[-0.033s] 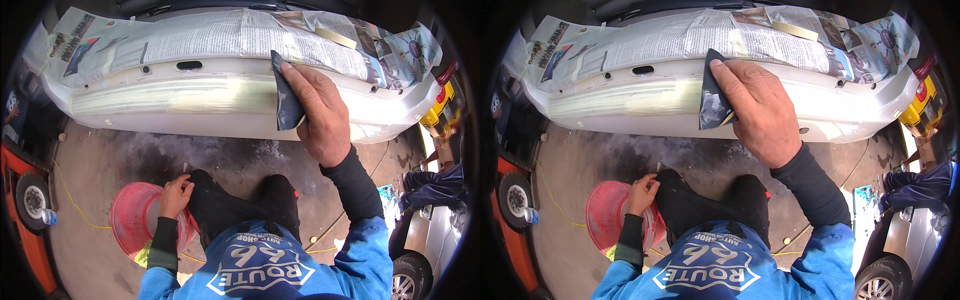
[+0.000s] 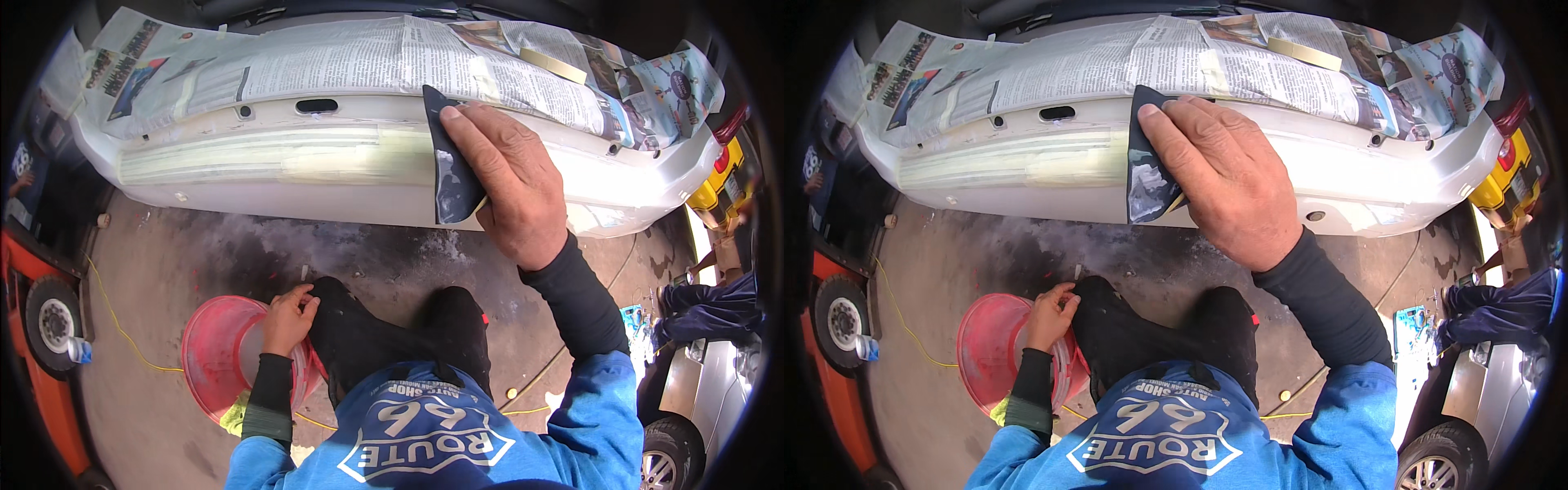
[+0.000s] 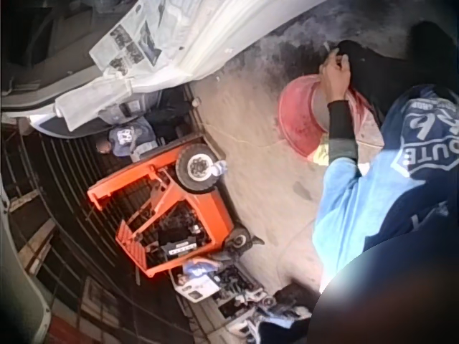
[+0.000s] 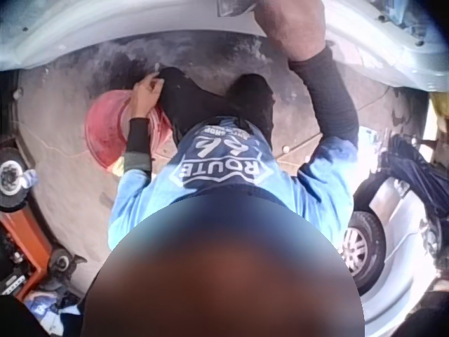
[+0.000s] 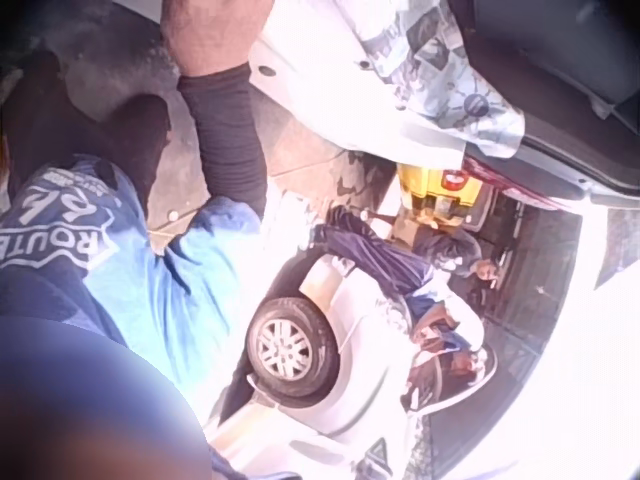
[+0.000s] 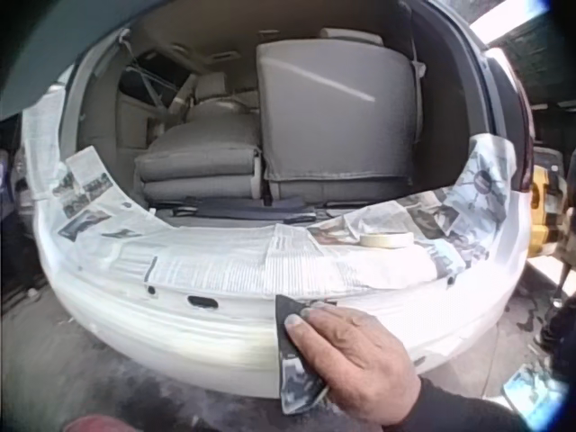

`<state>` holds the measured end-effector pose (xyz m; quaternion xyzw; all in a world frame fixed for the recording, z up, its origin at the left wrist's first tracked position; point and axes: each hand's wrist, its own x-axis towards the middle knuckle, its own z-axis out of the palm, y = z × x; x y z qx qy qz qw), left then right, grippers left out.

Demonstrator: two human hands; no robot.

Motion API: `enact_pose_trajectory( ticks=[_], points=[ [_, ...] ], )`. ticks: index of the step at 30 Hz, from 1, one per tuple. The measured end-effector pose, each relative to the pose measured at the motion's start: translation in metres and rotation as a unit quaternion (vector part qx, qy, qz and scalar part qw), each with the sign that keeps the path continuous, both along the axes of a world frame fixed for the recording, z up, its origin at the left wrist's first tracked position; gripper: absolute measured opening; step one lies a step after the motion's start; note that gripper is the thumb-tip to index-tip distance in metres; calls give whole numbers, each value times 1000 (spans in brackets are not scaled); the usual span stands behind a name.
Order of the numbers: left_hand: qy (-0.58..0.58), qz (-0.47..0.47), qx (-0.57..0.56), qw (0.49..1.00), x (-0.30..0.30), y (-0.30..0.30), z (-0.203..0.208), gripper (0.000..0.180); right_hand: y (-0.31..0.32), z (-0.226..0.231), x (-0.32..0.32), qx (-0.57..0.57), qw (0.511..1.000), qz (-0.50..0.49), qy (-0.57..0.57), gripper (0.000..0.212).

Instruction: The person applies masking tape to secure newspaper over a white car bumper, then uses a wet sanding block to smooth the surface and wipes it with a cloth.

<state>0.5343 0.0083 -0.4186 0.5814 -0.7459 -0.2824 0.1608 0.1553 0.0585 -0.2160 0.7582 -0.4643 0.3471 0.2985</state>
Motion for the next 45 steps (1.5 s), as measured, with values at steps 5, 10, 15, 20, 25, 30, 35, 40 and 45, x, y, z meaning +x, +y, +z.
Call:
enact_pose_trajectory(
  ticks=[5, 10, 15, 20, 25, 30, 35, 40, 45],
  points=[
    [40, -33, -88, 995, 1, 0, 0, 34, -44, 14, 19, -9, 983, -16, 183, 48],
    [49, -40, -99, 993, 2, -3, -7, 33, -29, 26, 35, 135, 971, -120, 155, 62],
    [47, -45, -91, 994, 3, -5, -12, 33, -49, 36, 83, 184, 972, -73, 125, 70],
    [45, -32, -68, 996, 3, -7, -8, 35, -30, 41, 68, 180, 963, -165, 114, 70],
    [45, -58, -73, 995, 4, -7, -8, 36, -30, 16, 62, 120, 975, -170, 76, 71],
    [58, -64, -87, 992, 4, -6, -12, 36, -32, 20, 61, 164, 960, -218, 69, 68],
    [57, -80, -105, 990, 6, -6, -12, 36, -36, 20, 72, 149, 983, -94, 57, 66],
    [74, -61, -63, 993, 7, -6, -11, 36, -31, 10, 61, 164, 960, -223, 46, 70],
    [53, -73, -79, 993, 6, -7, -11, 37, -28, 7, 55, 124, 975, -171, 72, 69]
  ],
)
